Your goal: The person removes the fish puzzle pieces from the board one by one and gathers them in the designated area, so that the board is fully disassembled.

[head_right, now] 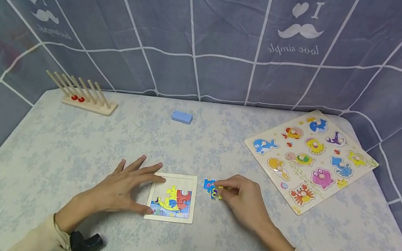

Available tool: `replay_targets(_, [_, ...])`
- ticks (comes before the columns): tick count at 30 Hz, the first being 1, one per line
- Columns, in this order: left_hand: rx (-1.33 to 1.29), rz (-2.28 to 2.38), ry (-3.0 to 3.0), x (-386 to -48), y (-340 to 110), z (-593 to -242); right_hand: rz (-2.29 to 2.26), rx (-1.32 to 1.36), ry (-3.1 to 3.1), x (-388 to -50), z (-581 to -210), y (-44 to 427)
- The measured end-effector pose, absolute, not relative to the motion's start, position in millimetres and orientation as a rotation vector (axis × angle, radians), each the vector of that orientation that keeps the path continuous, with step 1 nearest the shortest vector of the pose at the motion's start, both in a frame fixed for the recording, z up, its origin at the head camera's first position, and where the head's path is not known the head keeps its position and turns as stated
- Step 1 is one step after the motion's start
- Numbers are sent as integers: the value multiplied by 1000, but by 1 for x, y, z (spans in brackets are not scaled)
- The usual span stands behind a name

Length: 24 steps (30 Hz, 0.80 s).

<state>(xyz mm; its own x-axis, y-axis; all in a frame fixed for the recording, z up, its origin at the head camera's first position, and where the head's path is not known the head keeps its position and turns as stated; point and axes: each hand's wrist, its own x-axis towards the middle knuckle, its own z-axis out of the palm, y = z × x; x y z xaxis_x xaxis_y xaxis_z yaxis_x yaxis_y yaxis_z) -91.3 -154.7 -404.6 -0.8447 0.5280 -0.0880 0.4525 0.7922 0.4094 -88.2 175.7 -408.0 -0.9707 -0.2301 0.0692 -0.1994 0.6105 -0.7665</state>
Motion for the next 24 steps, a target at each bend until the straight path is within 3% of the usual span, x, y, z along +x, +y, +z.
replay_targets(17, [783,567,2787,-91,-155,-406,-1361,-314,2609,-77,-412,163])
replay_targets(24, [785,563,2799,-91,-156,-408,-1113,-342,2830,-73,-409,154])
